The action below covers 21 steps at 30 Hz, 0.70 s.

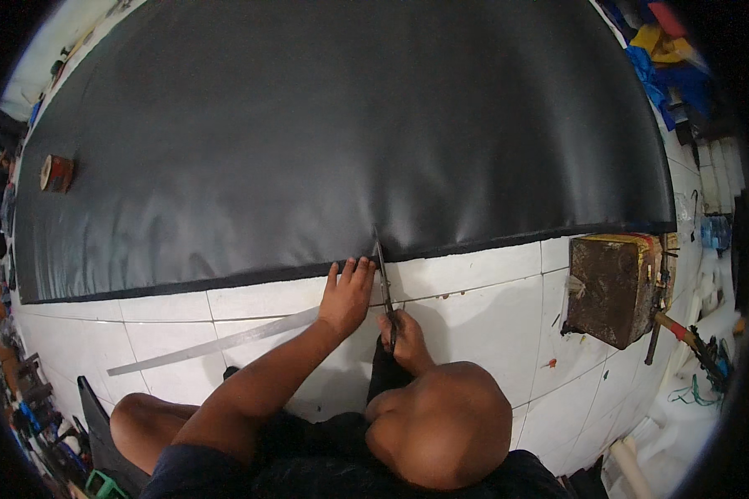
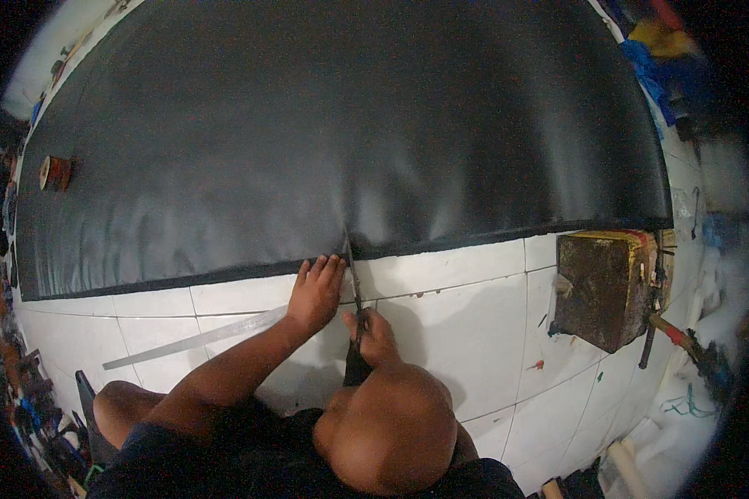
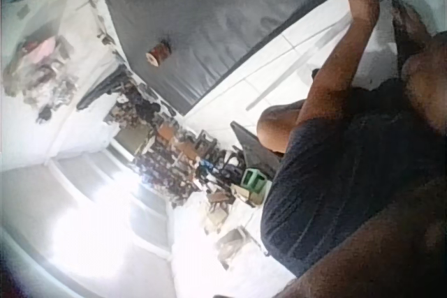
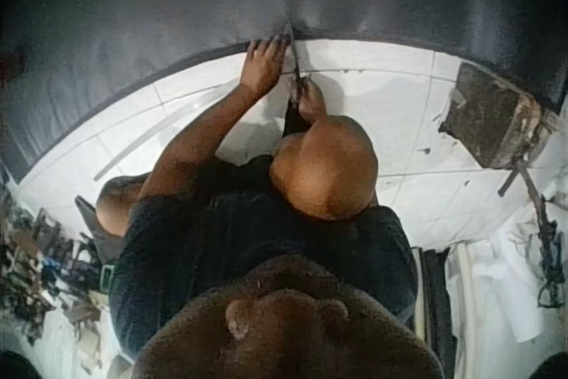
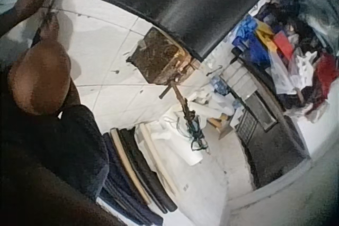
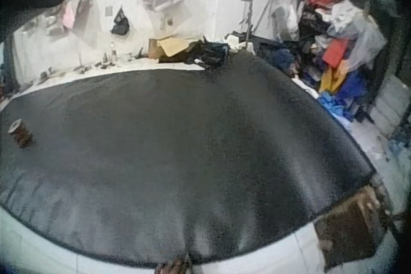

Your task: The person flattens a large black sheet on the floor using a weight, cuts through it with scissors, sets aside the cut piece, and folds the remaining sheet with the weight.

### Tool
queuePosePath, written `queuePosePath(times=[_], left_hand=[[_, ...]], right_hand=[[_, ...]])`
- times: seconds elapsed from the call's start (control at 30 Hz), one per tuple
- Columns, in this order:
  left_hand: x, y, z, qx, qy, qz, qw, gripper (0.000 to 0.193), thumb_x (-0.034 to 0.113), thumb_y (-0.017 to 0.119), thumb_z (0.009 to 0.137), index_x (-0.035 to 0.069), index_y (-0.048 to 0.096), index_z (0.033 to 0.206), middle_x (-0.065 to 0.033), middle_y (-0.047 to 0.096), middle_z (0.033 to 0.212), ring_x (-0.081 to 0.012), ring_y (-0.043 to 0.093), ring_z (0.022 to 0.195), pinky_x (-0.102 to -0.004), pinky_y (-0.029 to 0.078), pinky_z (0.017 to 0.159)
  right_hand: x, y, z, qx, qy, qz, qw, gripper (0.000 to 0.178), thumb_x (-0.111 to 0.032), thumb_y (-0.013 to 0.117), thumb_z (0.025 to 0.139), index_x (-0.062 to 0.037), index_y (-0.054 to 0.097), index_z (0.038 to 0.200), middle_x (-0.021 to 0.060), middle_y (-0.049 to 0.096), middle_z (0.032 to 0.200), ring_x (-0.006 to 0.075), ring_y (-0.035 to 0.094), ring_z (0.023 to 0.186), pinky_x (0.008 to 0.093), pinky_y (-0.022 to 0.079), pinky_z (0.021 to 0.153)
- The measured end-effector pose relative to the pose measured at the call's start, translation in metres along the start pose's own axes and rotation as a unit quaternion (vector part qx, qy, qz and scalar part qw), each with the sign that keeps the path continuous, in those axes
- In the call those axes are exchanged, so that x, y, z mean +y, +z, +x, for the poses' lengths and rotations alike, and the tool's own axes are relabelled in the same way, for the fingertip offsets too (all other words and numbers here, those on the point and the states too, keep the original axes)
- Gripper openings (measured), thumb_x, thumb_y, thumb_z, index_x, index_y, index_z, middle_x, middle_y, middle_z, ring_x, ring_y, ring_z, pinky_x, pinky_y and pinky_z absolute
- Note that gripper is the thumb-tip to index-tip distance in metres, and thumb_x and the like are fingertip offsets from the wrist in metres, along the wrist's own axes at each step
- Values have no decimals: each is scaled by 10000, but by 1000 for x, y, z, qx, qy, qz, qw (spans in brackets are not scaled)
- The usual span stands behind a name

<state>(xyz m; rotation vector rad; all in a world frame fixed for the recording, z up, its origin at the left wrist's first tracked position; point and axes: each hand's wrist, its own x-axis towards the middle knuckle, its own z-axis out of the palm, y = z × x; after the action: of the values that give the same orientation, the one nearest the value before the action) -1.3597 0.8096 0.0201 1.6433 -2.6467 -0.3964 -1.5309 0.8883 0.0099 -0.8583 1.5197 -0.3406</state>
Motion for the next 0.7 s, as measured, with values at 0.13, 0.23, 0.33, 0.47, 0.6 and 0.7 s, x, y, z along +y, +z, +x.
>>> queuePosePath(times=[0.13, 0.23, 0.33, 0.47, 0.6, 0.7], left_hand=[[-1, -4, -4, -79, -16, 2, 997, 650, 210, 558, 900, 0, 332, 1473, -178, 347, 1507, -344, 322, 1406, -522, 261, 1151], [2, -8, -2, -84, 0, 6, 996, 664, 218, 554, 895, -4, 323, 1476, -182, 341, 1512, -354, 329, 1401, -529, 260, 1147], [2, -12, -3, -96, 0, 0, 995, 672, 244, 543, 902, -5, 311, 1482, -180, 331, 1521, -359, 327, 1404, -534, 254, 1146], [0, -11, -3, -108, -4, -4, 994, 680, 235, 538, 906, -5, 290, 1492, -190, 316, 1529, -368, 306, 1417, -534, 238, 1154], [-3, -7, -9, -87, -4, -23, 996, 662, 207, 525, 904, -8, 298, 1488, -197, 320, 1524, -375, 307, 1415, -538, 235, 1155], [-1, -8, -6, -81, -6, -59, 995, 646, 179, 515, 898, -11, 311, 1481, -203, 313, 1526, -379, 302, 1418, -541, 231, 1158]], right_hand=[[-6, 12, 13, 8, -22, 97, 995, 346, -363, 626, 946, -28, 566, 884, 39, 552, 661, 158, 535, 605, 307, 420, 569], [-16, 12, 5, 34, -50, 84, 995, 350, -358, 612, 965, -34, 562, 842, 10, 526, 615, 115, 500, 540, 284, 396, 510], [-14, 9, 7, 57, -98, 19, 993, 350, -353, 612, 967, -33, 566, 834, 9, 528, 606, 107, 498, 529, 280, 395, 503], [-16, 7, 8, 53, -144, 5, 988, 372, -369, 611, 967, -37, 557, 806, 8, 524, 595, 105, 496, 510, 279, 394, 486], [-48, 10, 16, 40, -111, 56, 991, 399, -392, 608, 966, -44, 545, 781, 6, 520, 589, 108, 497, 496, 281, 395, 469], [-68, 4, 32, 52, -104, 62, 991, 423, -417, 607, 961, -49, 539, 765, 3, 516, 583, 109, 497, 488, 282, 396, 460]])
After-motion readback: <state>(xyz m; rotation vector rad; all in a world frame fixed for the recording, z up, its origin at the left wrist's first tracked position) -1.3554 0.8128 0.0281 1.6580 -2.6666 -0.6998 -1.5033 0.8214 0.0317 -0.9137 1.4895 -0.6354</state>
